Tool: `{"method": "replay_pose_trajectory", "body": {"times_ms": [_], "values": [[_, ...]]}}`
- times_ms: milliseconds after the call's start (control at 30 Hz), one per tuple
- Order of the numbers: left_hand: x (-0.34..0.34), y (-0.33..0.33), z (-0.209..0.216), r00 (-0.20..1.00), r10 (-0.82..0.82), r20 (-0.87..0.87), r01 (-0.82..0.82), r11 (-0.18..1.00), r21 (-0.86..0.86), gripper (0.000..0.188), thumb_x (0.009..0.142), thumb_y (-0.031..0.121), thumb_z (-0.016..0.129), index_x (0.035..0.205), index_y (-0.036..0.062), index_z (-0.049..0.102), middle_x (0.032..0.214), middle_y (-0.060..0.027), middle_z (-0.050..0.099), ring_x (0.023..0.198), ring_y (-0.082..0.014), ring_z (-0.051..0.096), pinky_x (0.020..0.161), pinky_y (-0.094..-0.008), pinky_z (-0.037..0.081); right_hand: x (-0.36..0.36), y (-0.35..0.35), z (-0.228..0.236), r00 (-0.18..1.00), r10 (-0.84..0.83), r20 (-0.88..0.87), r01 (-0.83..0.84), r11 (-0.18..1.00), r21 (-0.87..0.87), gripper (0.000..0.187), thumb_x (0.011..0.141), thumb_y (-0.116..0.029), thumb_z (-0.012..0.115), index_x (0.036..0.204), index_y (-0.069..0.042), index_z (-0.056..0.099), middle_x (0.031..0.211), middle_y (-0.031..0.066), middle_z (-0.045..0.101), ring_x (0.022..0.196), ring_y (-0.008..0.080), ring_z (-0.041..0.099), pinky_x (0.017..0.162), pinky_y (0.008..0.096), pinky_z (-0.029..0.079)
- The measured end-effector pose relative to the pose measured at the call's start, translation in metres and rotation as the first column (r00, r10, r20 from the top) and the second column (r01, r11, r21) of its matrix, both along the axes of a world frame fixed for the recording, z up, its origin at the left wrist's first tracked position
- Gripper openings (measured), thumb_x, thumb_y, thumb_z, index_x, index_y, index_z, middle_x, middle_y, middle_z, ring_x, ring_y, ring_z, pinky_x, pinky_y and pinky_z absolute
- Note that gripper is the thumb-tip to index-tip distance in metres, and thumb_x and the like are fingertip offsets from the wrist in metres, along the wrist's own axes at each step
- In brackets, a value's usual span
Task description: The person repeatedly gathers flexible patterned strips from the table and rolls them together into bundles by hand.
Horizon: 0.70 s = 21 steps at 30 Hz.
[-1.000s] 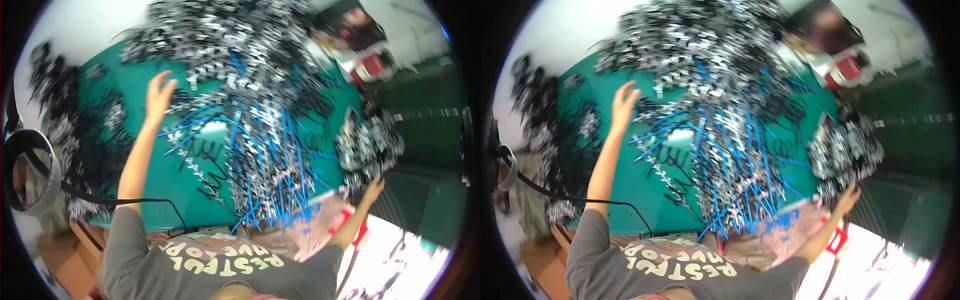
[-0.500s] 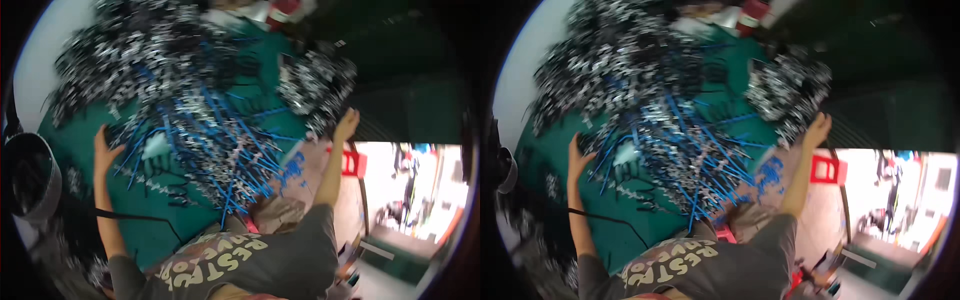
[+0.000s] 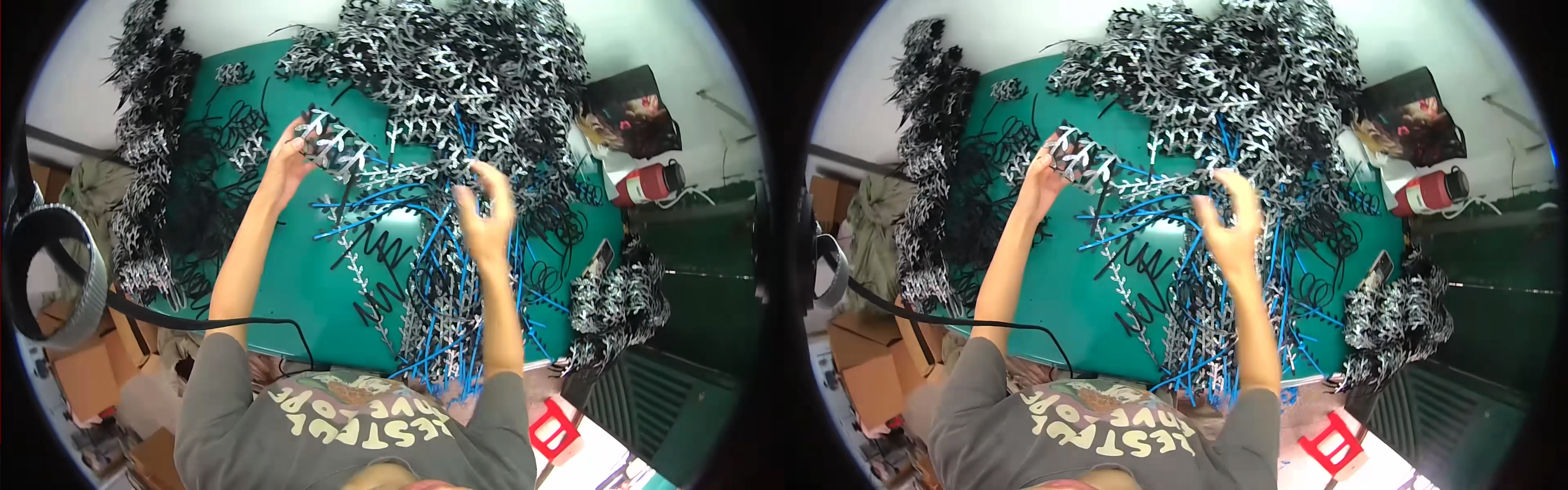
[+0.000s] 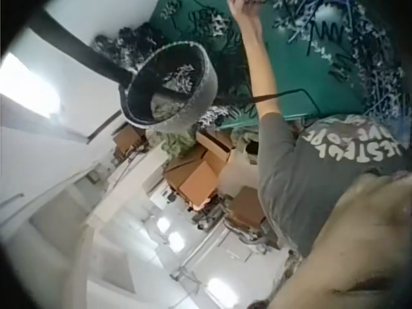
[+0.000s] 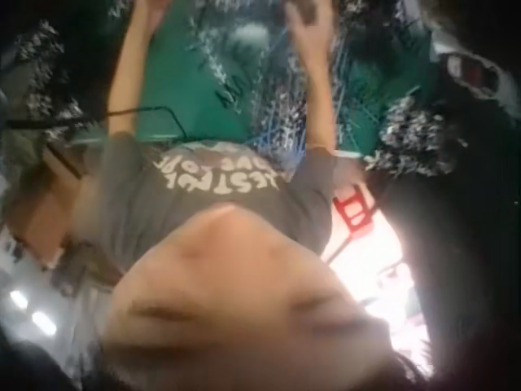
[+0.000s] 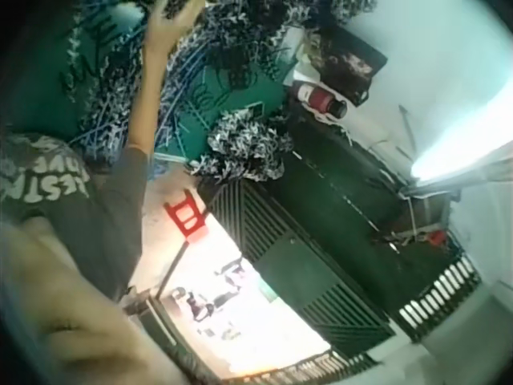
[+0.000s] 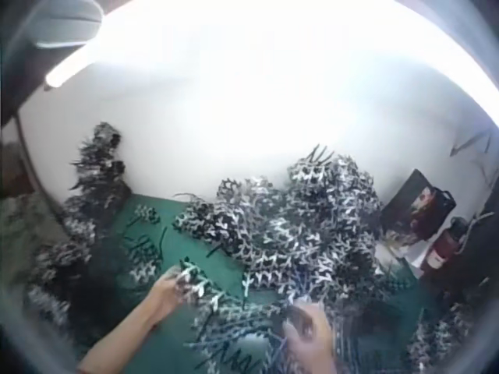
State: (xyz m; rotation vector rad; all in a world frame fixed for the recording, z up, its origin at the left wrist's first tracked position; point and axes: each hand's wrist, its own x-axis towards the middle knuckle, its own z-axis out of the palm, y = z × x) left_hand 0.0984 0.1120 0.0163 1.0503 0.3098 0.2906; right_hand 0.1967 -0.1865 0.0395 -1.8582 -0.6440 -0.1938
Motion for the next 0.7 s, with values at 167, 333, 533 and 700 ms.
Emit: {"method": "replay_pose_trajectory", "body": {"times_ms": [167, 333, 533, 700], "values": [[-0.011, -0.034, 0.017, 0.997, -0.071, 0.024, 0.072, 0.997, -0.018, 0.078, 0.076, 0.039, 0.062, 0.136, 0.0083, 0.023, 0.12, -0.0067, 0.049, 0.109, -0.0218, 0.05, 0.091, -0.0391, 0.042, -0.04, 0.099, -0.002, 0.886, 0.357, -0.295, -0.282, 0.921, 0.268, 0.073, 0.064, -0.019, 0.077, 0.127, -0.004, 0.042, 0.123, 0.013, 0.047, 0.101, 0.0228, 0.053, 0.082, 0.033, 0.045], [-0.031, -0.064, 0.006, 0.998, 0.047, -0.047, -0.052, 0.992, -0.113, 0.063, 0.089, 0.045, 0.044, 0.139, 0.0134, 0.021, 0.133, -0.009, 0.039, 0.122, -0.021, 0.038, 0.099, -0.0379, 0.033, -0.073, 0.116, -0.023, 0.992, -0.02, 0.128, 0.02, 1.0, 0.002, 0.069, 0.064, -0.018, 0.075, 0.124, -0.004, 0.045, 0.113, 0.0154, 0.049, 0.101, 0.0297, 0.05, 0.082, 0.0372, 0.044], [-0.049, -0.052, -0.033, 0.947, -0.003, -0.322, -0.104, 0.943, -0.316, 0.042, 0.083, 0.034, 0.058, 0.118, 0.0106, 0.05, 0.112, -0.0063, 0.057, 0.097, -0.0199, 0.058, 0.079, -0.0344, 0.051, -0.09, 0.081, -0.001, 0.915, 0.333, 0.23, -0.281, 0.932, -0.23, 0.064, 0.064, -0.027, 0.072, 0.121, -0.009, 0.05, 0.122, 0.0113, 0.051, 0.115, 0.0348, 0.041, 0.095, 0.0538, 0.028], [-0.064, -0.052, -0.026, 0.997, -0.075, -0.011, 0.063, 0.904, -0.424, 0.066, 0.08, 0.043, 0.061, 0.132, 0.0124, 0.035, 0.116, -0.0214, 0.052, 0.092, -0.0216, 0.061, 0.056, -0.0198, 0.054, 0.041, 0.03, -0.03, 0.939, 0.039, 0.341, 0.143, 0.858, -0.493, 0.065, 0.065, -0.025, 0.074, 0.122, -0.009, 0.045, 0.111, 0.0114, 0.053, 0.104, 0.03, 0.05, 0.091, 0.0455, 0.035]]}}
